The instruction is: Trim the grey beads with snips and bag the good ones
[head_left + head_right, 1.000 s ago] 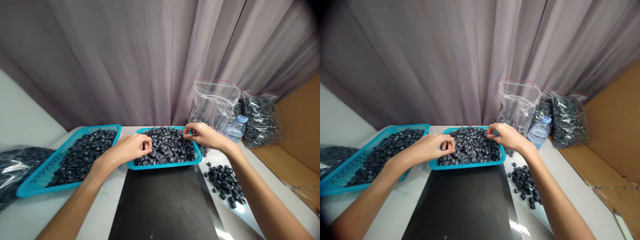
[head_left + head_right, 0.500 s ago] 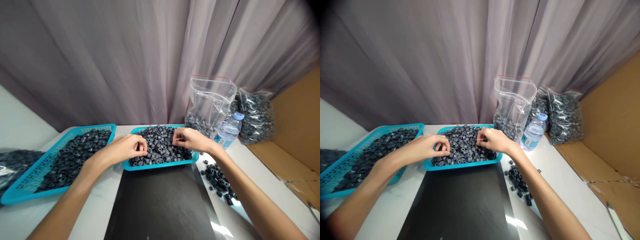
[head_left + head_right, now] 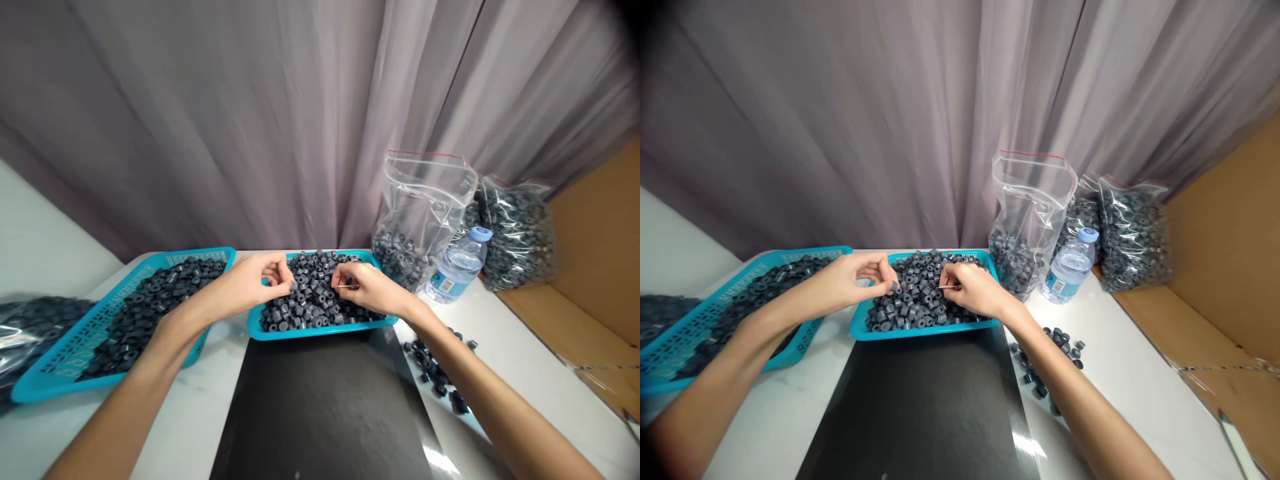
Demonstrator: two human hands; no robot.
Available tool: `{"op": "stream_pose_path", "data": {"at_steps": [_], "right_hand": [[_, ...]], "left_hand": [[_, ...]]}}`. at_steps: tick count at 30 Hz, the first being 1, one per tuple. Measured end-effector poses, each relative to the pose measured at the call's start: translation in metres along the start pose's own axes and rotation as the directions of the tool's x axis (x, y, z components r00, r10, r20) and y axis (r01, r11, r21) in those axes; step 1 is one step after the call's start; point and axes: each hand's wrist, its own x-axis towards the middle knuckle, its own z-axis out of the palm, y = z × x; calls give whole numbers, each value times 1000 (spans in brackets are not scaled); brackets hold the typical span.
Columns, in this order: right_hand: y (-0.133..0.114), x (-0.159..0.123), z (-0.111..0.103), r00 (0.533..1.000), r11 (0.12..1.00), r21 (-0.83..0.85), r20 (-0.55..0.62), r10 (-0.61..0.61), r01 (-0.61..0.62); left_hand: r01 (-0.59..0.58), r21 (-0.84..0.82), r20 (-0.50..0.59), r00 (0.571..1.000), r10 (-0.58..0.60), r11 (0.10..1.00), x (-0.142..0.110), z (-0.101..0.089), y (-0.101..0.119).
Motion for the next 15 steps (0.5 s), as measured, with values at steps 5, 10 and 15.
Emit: {"op": "stream_pose_path", "data": {"at_steps": [5,10,15], "right_hand": [[-3,1,5,998,998,0,1,70,-70],[-1,5,11,993,993,0,-7,116,-116],[2,6,14,990,991,-2,-26,135,-136]], "left_hand": [[-29,-120,-6,1000,28,992,6,11,-5],[-25,-140,-25,999,22,990,12,23,-10],[-35,-149,-146,989,14,988,18,40,-6]]}}
